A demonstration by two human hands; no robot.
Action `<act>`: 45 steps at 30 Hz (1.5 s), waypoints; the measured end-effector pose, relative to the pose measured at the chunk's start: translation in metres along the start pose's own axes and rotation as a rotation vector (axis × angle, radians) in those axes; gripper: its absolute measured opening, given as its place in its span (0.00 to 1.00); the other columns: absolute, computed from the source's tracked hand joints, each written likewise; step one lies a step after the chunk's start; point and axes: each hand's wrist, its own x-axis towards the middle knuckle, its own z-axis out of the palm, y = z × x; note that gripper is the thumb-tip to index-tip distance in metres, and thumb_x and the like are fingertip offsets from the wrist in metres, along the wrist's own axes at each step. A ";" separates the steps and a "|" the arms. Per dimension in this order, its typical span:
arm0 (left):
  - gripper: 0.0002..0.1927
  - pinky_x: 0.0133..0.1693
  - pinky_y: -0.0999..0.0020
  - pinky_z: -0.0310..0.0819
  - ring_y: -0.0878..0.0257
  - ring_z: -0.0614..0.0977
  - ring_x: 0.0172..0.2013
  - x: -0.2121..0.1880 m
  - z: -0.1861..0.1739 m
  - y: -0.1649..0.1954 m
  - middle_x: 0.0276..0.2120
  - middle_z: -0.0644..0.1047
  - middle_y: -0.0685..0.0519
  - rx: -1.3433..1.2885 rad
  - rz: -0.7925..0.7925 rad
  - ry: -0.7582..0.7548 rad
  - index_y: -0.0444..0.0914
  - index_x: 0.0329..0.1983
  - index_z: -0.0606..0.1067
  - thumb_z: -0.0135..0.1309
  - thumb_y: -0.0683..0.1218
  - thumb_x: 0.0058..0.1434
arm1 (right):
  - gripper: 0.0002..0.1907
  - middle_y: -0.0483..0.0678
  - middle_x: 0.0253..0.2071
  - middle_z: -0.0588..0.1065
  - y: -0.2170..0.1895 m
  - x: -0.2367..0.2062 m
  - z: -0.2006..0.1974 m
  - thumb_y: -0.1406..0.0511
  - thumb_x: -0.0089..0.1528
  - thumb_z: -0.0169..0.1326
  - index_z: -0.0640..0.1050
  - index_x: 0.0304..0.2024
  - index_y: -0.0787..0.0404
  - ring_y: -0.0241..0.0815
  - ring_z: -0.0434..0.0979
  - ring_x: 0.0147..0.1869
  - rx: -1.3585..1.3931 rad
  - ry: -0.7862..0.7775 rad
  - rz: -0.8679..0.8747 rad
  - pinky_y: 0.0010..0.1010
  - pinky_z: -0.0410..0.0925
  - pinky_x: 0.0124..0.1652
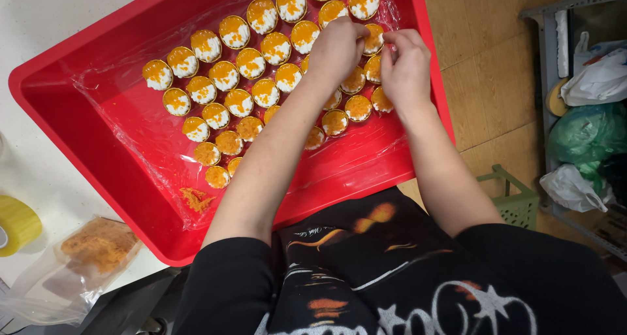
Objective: The person sprinkles an orange crumb topping by hand onto small round pastries arranged in a red tray, taking pinches of topping from a plastic bag and distributing it over the pastries one at a time, working across the tray.
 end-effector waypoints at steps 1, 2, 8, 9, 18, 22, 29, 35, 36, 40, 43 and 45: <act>0.10 0.46 0.53 0.76 0.46 0.82 0.43 0.000 0.000 0.000 0.40 0.80 0.43 0.007 -0.006 -0.020 0.42 0.42 0.84 0.58 0.43 0.57 | 0.09 0.57 0.46 0.77 -0.001 0.000 0.000 0.75 0.63 0.57 0.81 0.47 0.70 0.52 0.79 0.40 0.000 -0.017 0.024 0.39 0.72 0.41; 0.10 0.46 0.53 0.76 0.46 0.81 0.43 0.000 -0.001 0.000 0.40 0.80 0.43 0.013 -0.012 -0.040 0.42 0.42 0.84 0.58 0.43 0.57 | 0.10 0.57 0.46 0.76 -0.001 0.001 0.000 0.75 0.64 0.57 0.81 0.48 0.70 0.52 0.79 0.41 -0.005 -0.023 0.005 0.39 0.72 0.41; 0.11 0.43 0.53 0.77 0.46 0.82 0.40 -0.005 -0.007 0.005 0.39 0.79 0.44 -0.011 0.000 -0.009 0.42 0.43 0.83 0.57 0.43 0.58 | 0.13 0.58 0.47 0.72 0.006 0.002 0.006 0.73 0.64 0.60 0.80 0.52 0.69 0.56 0.77 0.49 -0.063 -0.104 -0.041 0.42 0.72 0.48; 0.11 0.42 0.53 0.78 0.46 0.82 0.39 -0.006 -0.007 0.007 0.38 0.79 0.44 -0.005 0.010 -0.017 0.42 0.43 0.84 0.57 0.43 0.59 | 0.14 0.58 0.48 0.72 0.008 0.001 0.006 0.72 0.64 0.61 0.79 0.53 0.70 0.57 0.76 0.50 -0.078 -0.109 -0.048 0.43 0.72 0.49; 0.09 0.40 0.52 0.77 0.46 0.82 0.38 -0.004 -0.006 0.015 0.36 0.77 0.44 0.085 0.007 -0.034 0.42 0.39 0.83 0.55 0.42 0.57 | 0.19 0.60 0.48 0.72 0.008 -0.002 0.001 0.69 0.64 0.61 0.78 0.57 0.68 0.60 0.76 0.51 -0.125 -0.160 -0.024 0.44 0.71 0.51; 0.09 0.40 0.52 0.77 0.46 0.82 0.38 -0.006 -0.009 0.009 0.37 0.78 0.44 0.094 0.019 0.021 0.40 0.40 0.82 0.55 0.42 0.58 | 0.21 0.59 0.46 0.73 0.004 -0.001 -0.002 0.68 0.64 0.60 0.77 0.59 0.67 0.57 0.77 0.48 -0.089 -0.178 0.070 0.44 0.71 0.49; 0.09 0.41 0.52 0.78 0.47 0.82 0.39 -0.007 -0.011 0.012 0.37 0.77 0.43 0.136 -0.005 -0.072 0.43 0.39 0.84 0.56 0.41 0.58 | 0.21 0.59 0.43 0.73 -0.002 0.002 -0.006 0.70 0.63 0.60 0.77 0.60 0.66 0.55 0.76 0.43 -0.093 -0.180 -0.012 0.42 0.71 0.44; 0.12 0.36 0.61 0.78 0.55 0.84 0.31 -0.014 -0.019 0.012 0.32 0.82 0.47 -0.213 -0.068 0.047 0.37 0.44 0.81 0.63 0.41 0.57 | 0.11 0.52 0.40 0.74 -0.013 -0.003 -0.022 0.72 0.66 0.58 0.80 0.52 0.65 0.41 0.75 0.32 0.098 -0.152 0.073 0.34 0.70 0.35; 0.12 0.35 0.65 0.79 0.59 0.85 0.29 -0.015 -0.018 0.011 0.30 0.83 0.48 -0.337 -0.112 0.018 0.36 0.45 0.80 0.64 0.41 0.57 | 0.10 0.51 0.40 0.74 -0.015 -0.003 -0.023 0.72 0.67 0.58 0.81 0.51 0.65 0.39 0.75 0.31 0.139 -0.148 0.080 0.32 0.70 0.34; 0.13 0.29 0.73 0.77 0.67 0.81 0.26 -0.015 -0.010 0.011 0.29 0.84 0.50 -0.953 -0.438 -0.123 0.31 0.41 0.79 0.67 0.41 0.57 | 0.08 0.48 0.43 0.74 -0.019 -0.004 -0.026 0.71 0.66 0.57 0.80 0.48 0.66 0.33 0.77 0.31 0.461 -0.183 0.193 0.26 0.70 0.28; 0.13 0.29 0.75 0.77 0.68 0.81 0.26 -0.015 -0.006 0.009 0.30 0.84 0.51 -1.111 -0.468 -0.169 0.30 0.43 0.78 0.65 0.43 0.60 | 0.09 0.45 0.46 0.74 -0.017 -0.004 -0.026 0.70 0.65 0.57 0.80 0.48 0.65 0.32 0.80 0.35 0.637 -0.173 0.220 0.24 0.72 0.28; 0.14 0.32 0.74 0.79 0.68 0.82 0.28 -0.016 -0.006 0.009 0.31 0.85 0.50 -1.132 -0.427 -0.194 0.30 0.45 0.79 0.63 0.45 0.62 | 0.10 0.48 0.46 0.76 -0.013 -0.005 -0.025 0.72 0.66 0.61 0.81 0.50 0.66 0.34 0.79 0.39 0.476 -0.104 0.048 0.26 0.72 0.34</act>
